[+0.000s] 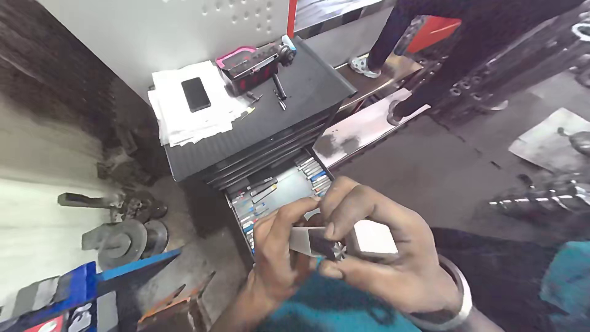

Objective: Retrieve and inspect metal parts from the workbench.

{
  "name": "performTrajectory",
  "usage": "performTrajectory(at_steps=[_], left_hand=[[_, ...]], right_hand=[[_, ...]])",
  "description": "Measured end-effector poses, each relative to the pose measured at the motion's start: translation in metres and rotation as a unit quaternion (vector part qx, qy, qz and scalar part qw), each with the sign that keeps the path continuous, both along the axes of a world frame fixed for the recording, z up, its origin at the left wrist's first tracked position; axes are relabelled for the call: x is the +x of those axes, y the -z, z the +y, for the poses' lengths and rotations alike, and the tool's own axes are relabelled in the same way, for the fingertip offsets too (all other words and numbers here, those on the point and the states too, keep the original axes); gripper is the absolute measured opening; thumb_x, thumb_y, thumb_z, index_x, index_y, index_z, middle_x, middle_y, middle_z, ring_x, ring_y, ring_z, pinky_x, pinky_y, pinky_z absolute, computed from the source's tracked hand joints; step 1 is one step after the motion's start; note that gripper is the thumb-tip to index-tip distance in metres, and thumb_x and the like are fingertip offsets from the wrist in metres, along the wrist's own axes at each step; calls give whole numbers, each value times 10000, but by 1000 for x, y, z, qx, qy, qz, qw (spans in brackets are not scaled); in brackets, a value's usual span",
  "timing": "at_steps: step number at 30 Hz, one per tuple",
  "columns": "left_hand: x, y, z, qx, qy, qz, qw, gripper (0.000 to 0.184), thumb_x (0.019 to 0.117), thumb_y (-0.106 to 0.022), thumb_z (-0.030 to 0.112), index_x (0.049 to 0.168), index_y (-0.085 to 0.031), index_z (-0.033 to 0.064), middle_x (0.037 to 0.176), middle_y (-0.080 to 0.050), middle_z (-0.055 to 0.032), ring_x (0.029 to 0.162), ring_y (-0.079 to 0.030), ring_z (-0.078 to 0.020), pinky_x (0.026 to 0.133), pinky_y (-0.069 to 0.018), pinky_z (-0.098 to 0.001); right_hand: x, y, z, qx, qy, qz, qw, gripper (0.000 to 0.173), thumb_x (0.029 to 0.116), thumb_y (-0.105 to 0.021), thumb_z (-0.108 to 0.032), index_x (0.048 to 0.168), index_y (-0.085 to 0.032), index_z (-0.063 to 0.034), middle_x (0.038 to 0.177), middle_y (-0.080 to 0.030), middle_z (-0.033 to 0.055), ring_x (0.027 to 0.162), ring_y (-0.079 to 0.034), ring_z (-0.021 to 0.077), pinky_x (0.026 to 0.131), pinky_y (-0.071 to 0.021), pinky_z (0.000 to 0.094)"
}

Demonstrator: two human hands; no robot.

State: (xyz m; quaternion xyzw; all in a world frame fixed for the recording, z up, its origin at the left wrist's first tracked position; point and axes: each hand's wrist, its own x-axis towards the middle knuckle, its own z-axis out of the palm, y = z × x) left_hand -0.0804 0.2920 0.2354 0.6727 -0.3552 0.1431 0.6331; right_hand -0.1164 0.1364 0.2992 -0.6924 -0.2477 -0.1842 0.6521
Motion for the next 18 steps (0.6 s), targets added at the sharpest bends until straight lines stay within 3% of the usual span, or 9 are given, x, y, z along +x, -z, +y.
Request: performTrajectory(at_steps=[3,5,9,14,18], left_hand=[[2,2,-1,0,-13,-8,1000,286,1019,-619,281,1207,-614,65,951,-688,-6,812,-646,15,757,-562,-143],[3,2,-1,5,-23,-11,1000,280,1021,-618,276,1212,-619,72,963,-696,0,823,-650,22,764,-562,-139],[5,0,-1,20,-34,-14,999,301,1026,-609,296,1215,-616,62,939,-688,-4,805,-639,28,750,-549,-124],[6,1,1,13,-31,-5,999,259,1017,-636,232,1203,-631,52,905,-695,-16,782,-645,11,731,-559,-145],[7,1,3,5,-32,-6,999,279,1025,-625,263,1221,-621,64,974,-701,-4,845,-655,19,777,-563,-142]], right_hand=[[-1,-2,-1,1,-8,14,1000,339,946,-746,-341,1058,-628,-43,1002,-612,19,946,-608,20,809,-534,153],[-1,-2,0,8,-7,22,1000,352,973,-703,-376,1061,-629,-44,1004,-609,16,942,-611,19,802,-538,157],[-2,-4,4,-17,41,-5,999,223,985,-686,-241,1044,-621,-36,991,-616,22,961,-612,23,838,-540,165],[-3,-6,5,-66,73,-40,994,217,973,-691,-229,1069,-645,-40,998,-609,26,981,-609,35,848,-538,160],[-3,-3,7,-65,62,-42,995,220,956,-691,-174,1125,-652,-40,1034,-615,36,1016,-608,52,873,-538,171]])
